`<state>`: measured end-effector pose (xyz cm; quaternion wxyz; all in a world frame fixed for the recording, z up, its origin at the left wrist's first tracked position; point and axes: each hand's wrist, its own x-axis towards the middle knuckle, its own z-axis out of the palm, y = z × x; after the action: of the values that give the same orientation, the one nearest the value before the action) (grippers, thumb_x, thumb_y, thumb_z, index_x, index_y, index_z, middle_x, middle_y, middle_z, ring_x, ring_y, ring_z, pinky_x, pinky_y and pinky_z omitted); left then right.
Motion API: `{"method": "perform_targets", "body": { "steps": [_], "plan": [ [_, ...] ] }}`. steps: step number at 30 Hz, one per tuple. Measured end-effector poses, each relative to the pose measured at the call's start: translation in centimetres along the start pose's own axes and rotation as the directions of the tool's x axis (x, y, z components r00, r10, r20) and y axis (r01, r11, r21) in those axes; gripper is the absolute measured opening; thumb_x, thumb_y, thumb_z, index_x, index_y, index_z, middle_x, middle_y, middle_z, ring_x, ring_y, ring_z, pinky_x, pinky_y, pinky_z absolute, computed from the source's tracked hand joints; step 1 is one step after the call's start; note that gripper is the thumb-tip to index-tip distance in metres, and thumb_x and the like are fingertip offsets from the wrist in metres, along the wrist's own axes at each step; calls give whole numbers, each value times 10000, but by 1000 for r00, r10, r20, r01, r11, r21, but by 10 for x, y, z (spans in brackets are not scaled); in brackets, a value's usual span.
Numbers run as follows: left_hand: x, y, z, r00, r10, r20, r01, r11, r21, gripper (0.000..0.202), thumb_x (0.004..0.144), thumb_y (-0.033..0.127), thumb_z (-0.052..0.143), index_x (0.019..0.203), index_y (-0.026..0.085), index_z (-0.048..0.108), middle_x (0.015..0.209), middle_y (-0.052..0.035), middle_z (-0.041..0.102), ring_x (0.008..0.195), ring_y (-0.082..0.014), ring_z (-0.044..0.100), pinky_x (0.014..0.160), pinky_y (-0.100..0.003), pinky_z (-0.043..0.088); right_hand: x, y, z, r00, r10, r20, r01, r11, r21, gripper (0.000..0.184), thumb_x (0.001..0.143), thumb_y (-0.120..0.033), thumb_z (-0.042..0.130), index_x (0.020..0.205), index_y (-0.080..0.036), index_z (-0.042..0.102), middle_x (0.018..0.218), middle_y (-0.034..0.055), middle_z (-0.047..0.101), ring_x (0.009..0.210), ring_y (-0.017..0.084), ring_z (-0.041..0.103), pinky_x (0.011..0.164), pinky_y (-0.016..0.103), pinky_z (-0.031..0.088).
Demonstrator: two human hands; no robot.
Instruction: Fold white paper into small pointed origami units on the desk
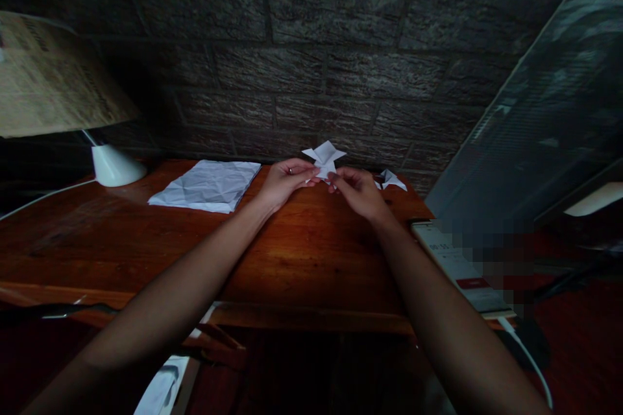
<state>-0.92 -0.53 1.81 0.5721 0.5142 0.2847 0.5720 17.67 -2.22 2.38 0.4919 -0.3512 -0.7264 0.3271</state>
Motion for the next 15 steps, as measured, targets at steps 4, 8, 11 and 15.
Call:
{"method": "perform_targets", "body": {
  "steps": [4,8,11,15],
  "plan": [
    [-1,1,1,1000,-11,1,11,998,-64,335,572,219,892,813,154,668,745,-5,715,645,-102,673,700,-256,547,0,0,-1,1000,-12,5,12,1000,-3,322,854,-481,612,687,-208,655,667,-9,645,650,133,547,694,285,430],
    [-2,2,3,995,-94,37,95,994,-44,333,574,229,888,843,137,715,811,-35,731,709,-110,674,750,-266,541,0,3,-3,1000,-10,22,10,1000,8,307,844,-478,629,716,-206,691,715,5,687,685,143,580,733,295,444],
    [-2,2,4,999,-37,27,36,998,47,297,574,284,886,770,131,724,776,-39,723,707,-126,657,735,-280,526,-1,4,-2,1000,-7,15,7,1000,3,327,830,-510,641,719,-209,705,724,10,697,695,152,586,737,297,448],
    [-3,0,7,992,125,19,-126,974,186,249,621,322,853,691,152,686,632,11,644,605,-101,566,633,-247,448,-2,0,2,1000,6,6,-6,1000,-10,402,834,-564,618,675,-204,698,681,7,675,658,144,561,715,288,444]
  ]
}}
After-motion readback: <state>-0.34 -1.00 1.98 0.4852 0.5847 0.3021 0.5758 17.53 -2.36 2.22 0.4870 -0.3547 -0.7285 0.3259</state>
